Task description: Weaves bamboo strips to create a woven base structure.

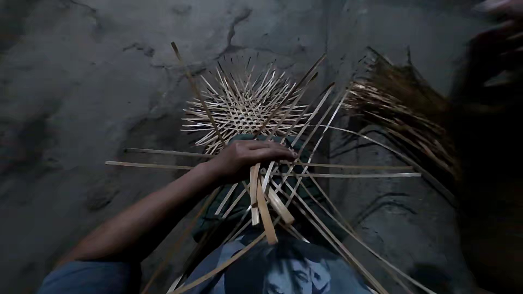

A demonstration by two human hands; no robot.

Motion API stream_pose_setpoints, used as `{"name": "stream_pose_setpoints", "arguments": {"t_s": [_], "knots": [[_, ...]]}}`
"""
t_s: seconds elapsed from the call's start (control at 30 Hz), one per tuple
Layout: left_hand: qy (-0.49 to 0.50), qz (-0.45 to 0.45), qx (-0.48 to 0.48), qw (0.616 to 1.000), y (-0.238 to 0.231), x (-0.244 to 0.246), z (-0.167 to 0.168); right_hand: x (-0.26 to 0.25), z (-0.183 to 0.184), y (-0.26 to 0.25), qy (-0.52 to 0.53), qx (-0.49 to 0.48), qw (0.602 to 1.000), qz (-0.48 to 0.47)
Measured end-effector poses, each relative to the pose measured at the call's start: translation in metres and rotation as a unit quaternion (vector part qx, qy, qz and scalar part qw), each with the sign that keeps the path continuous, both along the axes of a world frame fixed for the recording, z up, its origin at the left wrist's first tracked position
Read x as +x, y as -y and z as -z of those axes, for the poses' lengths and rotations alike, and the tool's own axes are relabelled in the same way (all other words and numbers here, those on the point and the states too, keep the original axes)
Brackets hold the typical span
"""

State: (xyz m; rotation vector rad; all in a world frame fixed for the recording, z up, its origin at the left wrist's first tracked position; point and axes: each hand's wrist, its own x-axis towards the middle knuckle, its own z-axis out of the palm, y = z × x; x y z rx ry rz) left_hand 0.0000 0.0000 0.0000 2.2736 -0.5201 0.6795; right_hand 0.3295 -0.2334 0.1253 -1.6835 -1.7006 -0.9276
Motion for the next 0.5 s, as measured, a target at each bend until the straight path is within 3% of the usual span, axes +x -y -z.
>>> {"name": "stream_pose_setpoints", "arguments": {"t_s": [0.1, 0.2, 0.3, 0.37, 0.43, 0.5], "knots": [[-0.013, -0.023, -0.018, 0.999, -0.007, 0.001, -0.002, -0.059, 0.083, -0.049, -0.192, -0.121, 0.969, -0.098], [-0.028, -0.031, -0.051, 0.998, -0.017, 0.006, -0.004, -0.074, 0.159, -0.066, -0.28, -0.228, 0.93, -0.063], [-0.025, -0.042, -0.168, 0.984, -0.03, 0.019, -0.001, -0.075, 0.198, -0.064, -0.339, -0.295, 0.892, -0.05], [0.034, -0.177, -0.195, 0.964, -0.034, 0.025, 0.003, -0.077, 0.203, -0.062, -0.367, -0.306, 0.877, -0.053], [0.059, -0.373, -0.162, 0.912, -0.035, 0.032, 0.017, -0.078, 0.206, -0.061, -0.387, -0.299, 0.871, -0.053], [-0.037, -0.474, -0.071, 0.877, -0.023, 0.029, 0.042, -0.077, 0.211, -0.06, -0.395, -0.283, 0.872, -0.055]]}}
